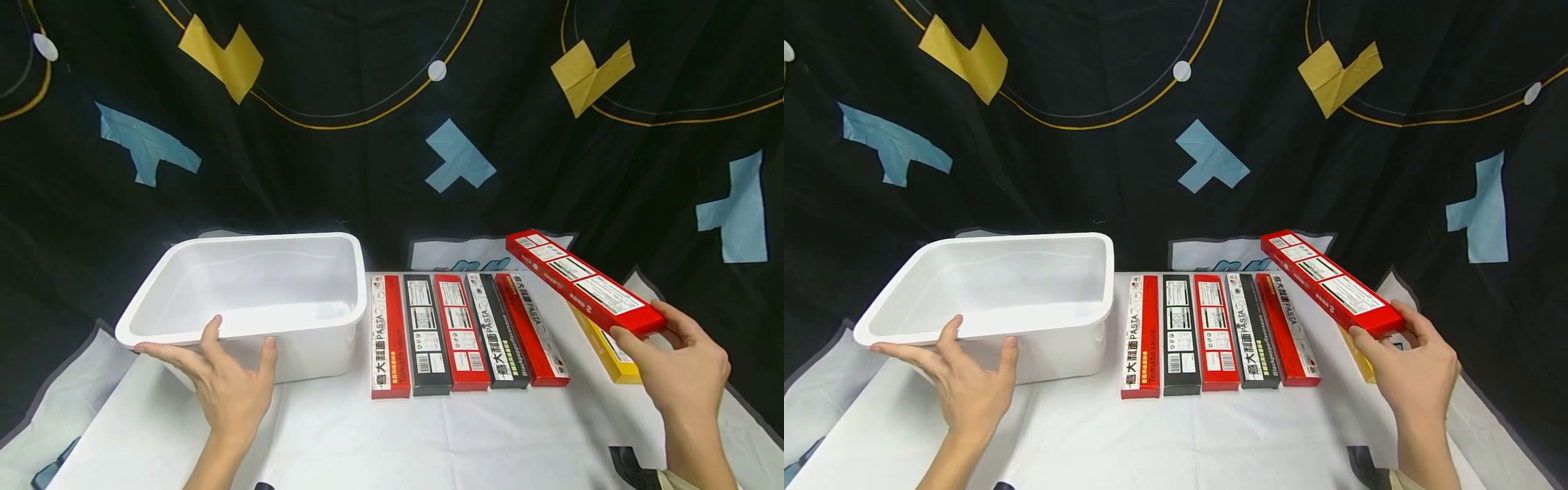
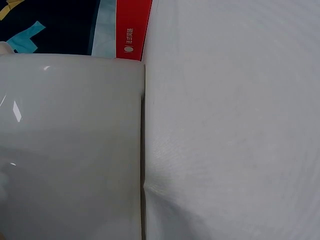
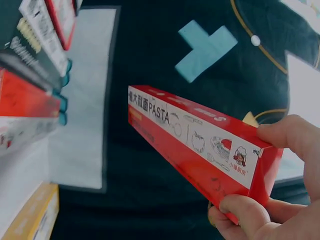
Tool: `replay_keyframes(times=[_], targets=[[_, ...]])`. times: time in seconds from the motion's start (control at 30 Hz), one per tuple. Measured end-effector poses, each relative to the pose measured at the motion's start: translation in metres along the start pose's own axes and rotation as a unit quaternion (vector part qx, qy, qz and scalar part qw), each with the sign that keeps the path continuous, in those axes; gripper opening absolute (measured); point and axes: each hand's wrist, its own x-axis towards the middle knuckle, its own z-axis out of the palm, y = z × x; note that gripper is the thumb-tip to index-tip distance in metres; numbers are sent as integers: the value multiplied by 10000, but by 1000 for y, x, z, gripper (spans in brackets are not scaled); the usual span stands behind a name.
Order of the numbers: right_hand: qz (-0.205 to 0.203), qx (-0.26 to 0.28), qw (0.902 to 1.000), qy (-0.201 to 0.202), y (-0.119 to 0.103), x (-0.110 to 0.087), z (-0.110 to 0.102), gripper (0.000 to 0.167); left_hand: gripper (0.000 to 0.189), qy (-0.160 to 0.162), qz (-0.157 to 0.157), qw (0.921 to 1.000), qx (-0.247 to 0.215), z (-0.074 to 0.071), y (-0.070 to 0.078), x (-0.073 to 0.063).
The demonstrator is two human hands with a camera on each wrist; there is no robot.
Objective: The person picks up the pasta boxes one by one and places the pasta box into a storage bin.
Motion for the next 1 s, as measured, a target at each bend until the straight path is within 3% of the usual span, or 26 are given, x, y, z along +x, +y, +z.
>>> replay_keyframes(times=[0.27, 0.67, 0.87, 1.0], targets=[[-647, 499, 9955, -485, -27, -6, -1, 64, 80, 15, 19, 10000, 44, 0, -2, -2], [-1687, 924, 9765, -975, -63, -23, 18, 63, 79, -23, 80, 10000, -9, -1, -1, 1], [-1861, 1047, 9678, -1333, -72, -29, 27, 64, 78, -52, -59, 9999, -137, -3, -1, -1], [-2123, 1028, 9613, -1427, -77, -32, 32, 63, 77, -22, 28, 9998, -219, -5, -3, 1]])
